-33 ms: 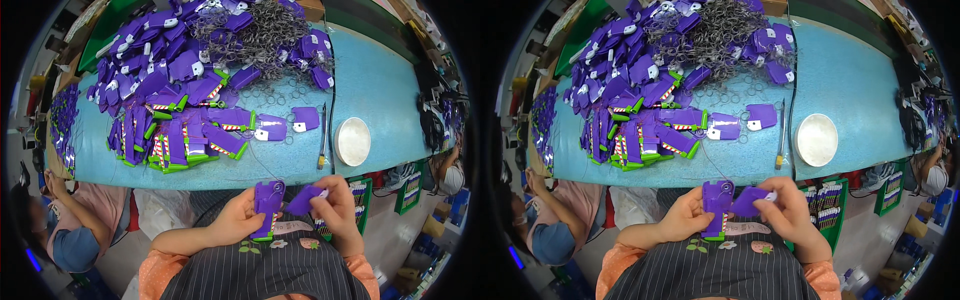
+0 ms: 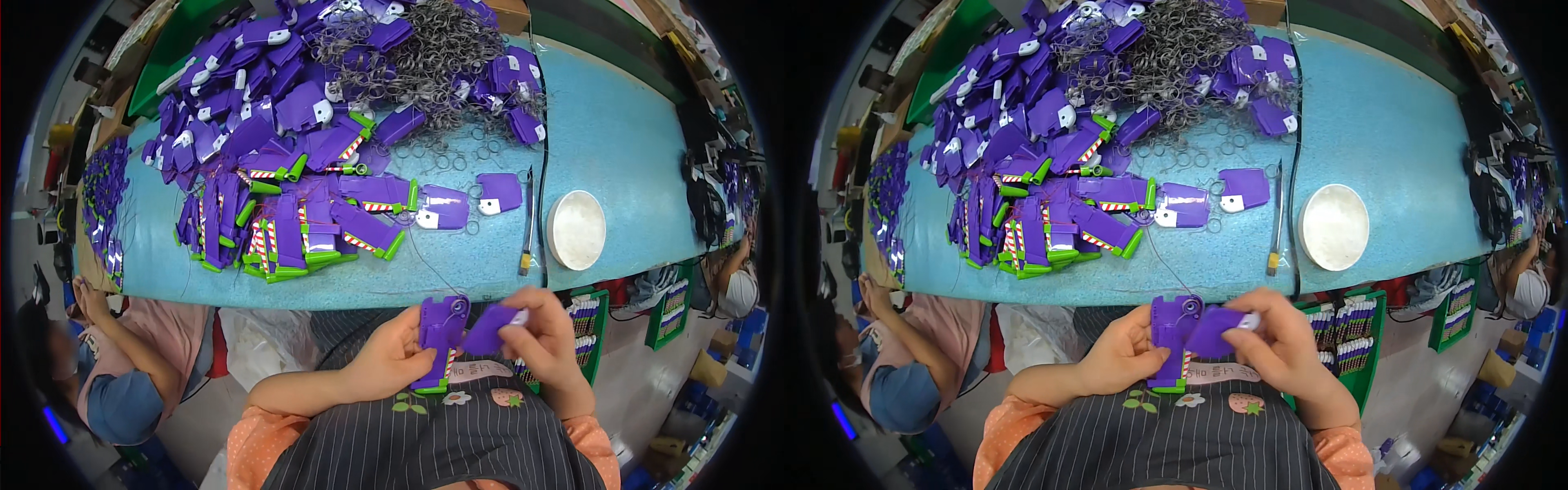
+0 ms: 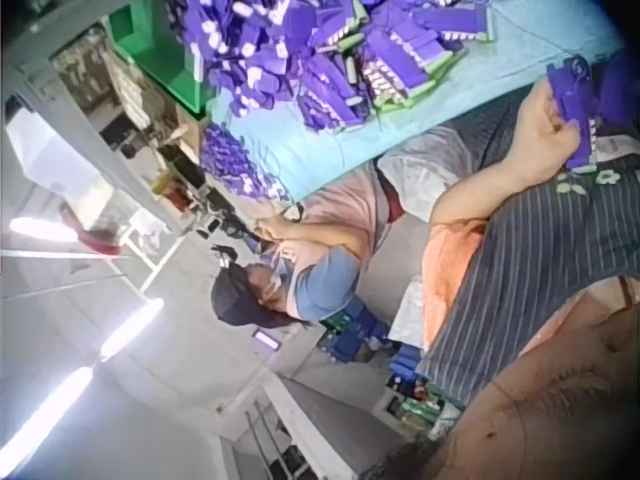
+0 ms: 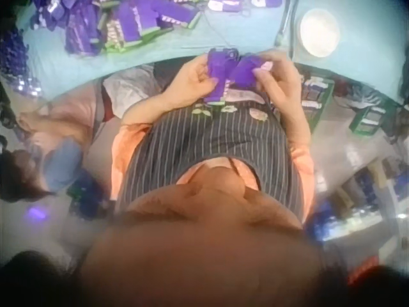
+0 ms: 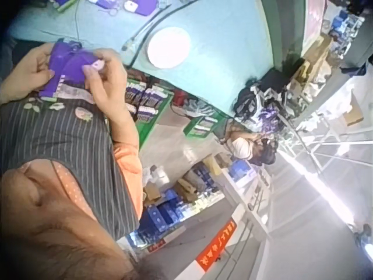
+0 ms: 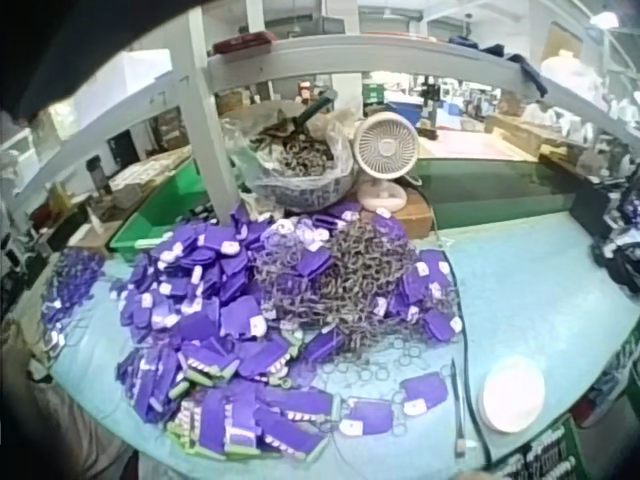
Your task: The person assembles purple plastic components by hand at a workbench. They pick up a purple plastic housing, insert a grey rubber band into a slot, and place the finished unit on the table. The process is repeated continuously with a large pile of parts available.
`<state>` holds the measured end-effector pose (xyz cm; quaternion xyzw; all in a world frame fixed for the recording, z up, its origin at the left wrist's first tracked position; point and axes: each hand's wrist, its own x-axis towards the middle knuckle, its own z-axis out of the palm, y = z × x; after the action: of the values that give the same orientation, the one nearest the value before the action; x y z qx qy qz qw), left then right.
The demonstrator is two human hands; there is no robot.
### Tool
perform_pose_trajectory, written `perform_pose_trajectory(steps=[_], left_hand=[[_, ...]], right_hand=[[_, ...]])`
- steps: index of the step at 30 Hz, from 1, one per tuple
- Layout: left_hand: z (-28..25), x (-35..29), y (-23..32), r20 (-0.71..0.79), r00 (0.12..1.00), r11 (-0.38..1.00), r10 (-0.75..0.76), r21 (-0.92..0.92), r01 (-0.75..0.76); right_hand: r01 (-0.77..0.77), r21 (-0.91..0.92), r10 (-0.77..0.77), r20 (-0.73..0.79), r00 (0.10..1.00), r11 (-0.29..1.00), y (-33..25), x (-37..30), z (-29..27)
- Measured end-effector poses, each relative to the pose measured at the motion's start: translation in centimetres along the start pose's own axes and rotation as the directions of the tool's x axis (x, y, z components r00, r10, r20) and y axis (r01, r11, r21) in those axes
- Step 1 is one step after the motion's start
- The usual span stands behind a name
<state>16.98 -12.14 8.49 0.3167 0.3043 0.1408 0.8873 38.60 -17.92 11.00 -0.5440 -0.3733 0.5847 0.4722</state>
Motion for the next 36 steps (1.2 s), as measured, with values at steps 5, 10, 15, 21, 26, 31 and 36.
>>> perform_pose_trajectory(steps=[5,10,15,21,26,31,36], left_hand=[[0.9,0.3,0.0,0.019,1.0,0.994,0.013,0.104,-0.015],[1.1,0.2,-0.3,0.03,0.998,0.989,0.051,0.136,-0.054],[1.4,0.1,0.5,0.046,0.999,0.982,0.005,0.189,-0.013],[1.2,0.2,-0.1,-0.042,0.988,0.955,0.148,0.266,-0.131],[1.6,0.5,0.5,0.043,0.965,0.899,0.258,0.354,-0.256],[1.0,0.4,-0.6,0.064,0.947,0.87,0.315,0.379,-0.315],[0.5,0.4,0.6,0.081,0.98,0.876,0.181,0.439,-0.198]], right_hand=[[0.004,0.018,-0.006,0.111,0.994,1.0,1.2,1.6,0.9],[0.006,-0.047,0.0,0.129,0.992,0.999,1.7,1.7,1.4],[0.067,-0.143,-0.053,0.1,0.994,0.987,1.3,1.6,1.6],[0.046,-0.036,-0.047,-0.052,0.998,0.998,1.2,1.2,1.8],[-0.327,0.586,0.251,0.21,0.945,0.741,2.2,1.0,2.0],[-0.063,0.386,0.002,0.157,0.988,0.92,2.9,0.8,1.7],[0.28,-0.05,-0.263,0.22,0.939,0.959,1.8,1.3,0.5]])
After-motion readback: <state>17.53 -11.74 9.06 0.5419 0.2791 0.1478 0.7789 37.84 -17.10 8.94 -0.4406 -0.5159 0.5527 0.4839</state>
